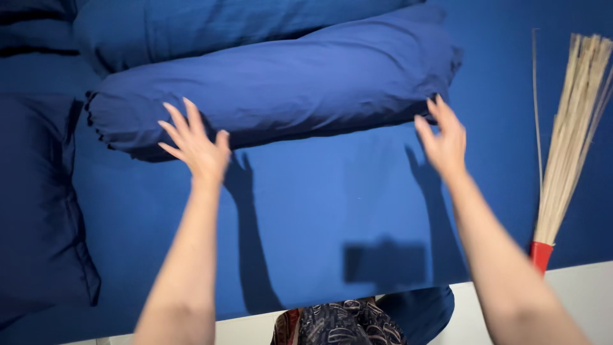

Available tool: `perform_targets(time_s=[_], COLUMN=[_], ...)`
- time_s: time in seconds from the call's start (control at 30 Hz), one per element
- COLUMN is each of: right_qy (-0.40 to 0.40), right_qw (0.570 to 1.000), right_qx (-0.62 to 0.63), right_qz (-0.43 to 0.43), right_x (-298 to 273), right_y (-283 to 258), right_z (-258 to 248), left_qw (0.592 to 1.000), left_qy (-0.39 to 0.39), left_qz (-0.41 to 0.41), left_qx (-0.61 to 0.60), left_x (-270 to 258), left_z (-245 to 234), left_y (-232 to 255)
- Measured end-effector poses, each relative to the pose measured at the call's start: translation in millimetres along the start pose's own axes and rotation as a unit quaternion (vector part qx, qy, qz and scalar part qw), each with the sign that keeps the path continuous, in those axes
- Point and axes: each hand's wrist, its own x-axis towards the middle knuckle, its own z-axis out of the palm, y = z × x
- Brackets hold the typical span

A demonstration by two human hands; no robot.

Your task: The person straightens a blue fitted sheet on a bed, then uses a broom to dust and pat down several blue pillows and cylindrical cushions. The person arranges the pillows and cushions neatly on the bed.

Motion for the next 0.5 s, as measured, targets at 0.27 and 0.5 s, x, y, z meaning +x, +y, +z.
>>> perform_targets(time_s=[0.27, 0.5], right_qy=[-0.315, -0.125], right_qw=[0.924, 0.987], right_qx=[-0.175, -0.025], right_qz=[-0.125, -0.093], right_x=[-276.4, -315.7], right_y=[5.5, 47.4], right_z=[-10.1, -53.5], left_qw=[0.963, 0.888], left_qy=[-0.227, -0.398], left_qz=[0.141, 0.229], left_qx=[-0.032, -0.026], left_x=[-190.5, -323.1], left_z=[81.3, 95.7], left_y=[81.8, 154.9])
